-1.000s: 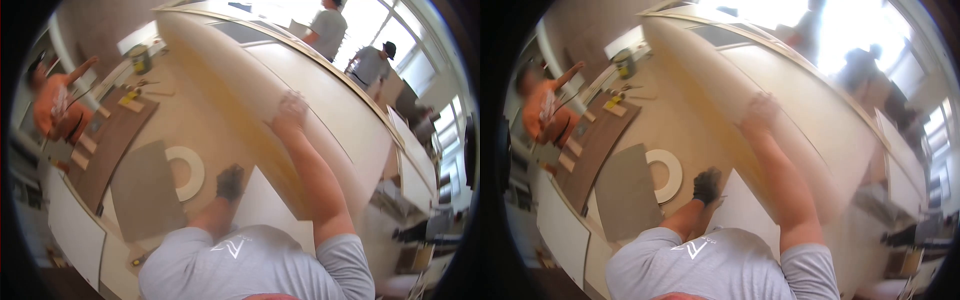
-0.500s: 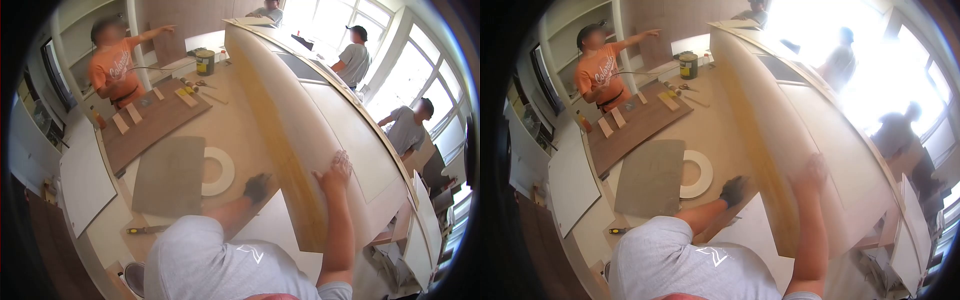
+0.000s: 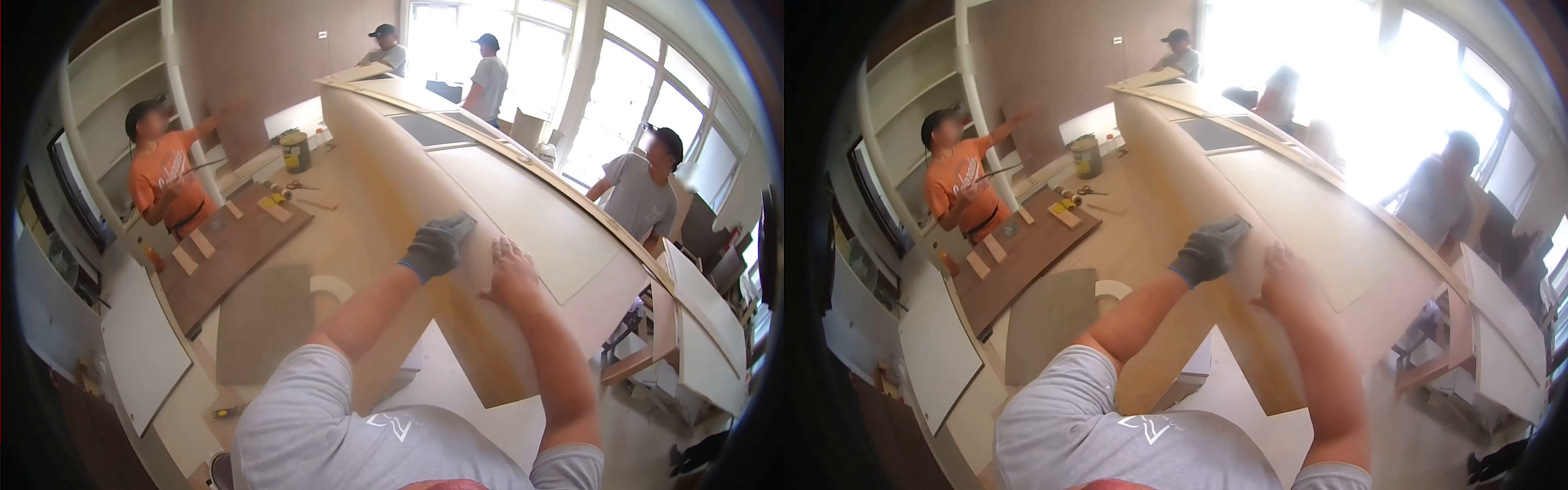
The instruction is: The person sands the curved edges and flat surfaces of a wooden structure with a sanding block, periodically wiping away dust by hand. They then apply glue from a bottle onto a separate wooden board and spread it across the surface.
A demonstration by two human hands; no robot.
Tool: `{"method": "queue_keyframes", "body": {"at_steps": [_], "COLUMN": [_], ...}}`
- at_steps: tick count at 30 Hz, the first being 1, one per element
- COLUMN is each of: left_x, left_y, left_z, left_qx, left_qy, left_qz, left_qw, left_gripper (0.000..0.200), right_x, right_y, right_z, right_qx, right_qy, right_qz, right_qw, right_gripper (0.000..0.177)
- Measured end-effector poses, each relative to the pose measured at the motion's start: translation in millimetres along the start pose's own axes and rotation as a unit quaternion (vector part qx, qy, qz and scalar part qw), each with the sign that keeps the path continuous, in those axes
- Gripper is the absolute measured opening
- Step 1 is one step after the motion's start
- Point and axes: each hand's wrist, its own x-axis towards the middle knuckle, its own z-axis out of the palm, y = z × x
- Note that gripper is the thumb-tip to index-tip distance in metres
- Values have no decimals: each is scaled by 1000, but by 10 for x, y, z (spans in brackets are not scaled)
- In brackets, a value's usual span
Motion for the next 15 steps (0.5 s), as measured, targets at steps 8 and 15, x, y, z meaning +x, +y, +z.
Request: {"method": "queue_keyframes", "body": {"at_steps": [8, 15], "left_x": [244, 351], "left_y": [89, 765], "left_z": [71, -140], "left_qx": [87, 183], "left_qy": [-99, -191], "left_qz": [-35, -4], "left_qw": [991, 964], "left_gripper": [55, 55], "right_x": [-106, -400], "right_y": [683, 1520], "right_z": [-130, -86], "right_qx": [86, 174], "right_qy": [-43, -67], "right_qz": [-99, 0], "right_qw": [990, 983], "right_gripper": [119, 122]}}
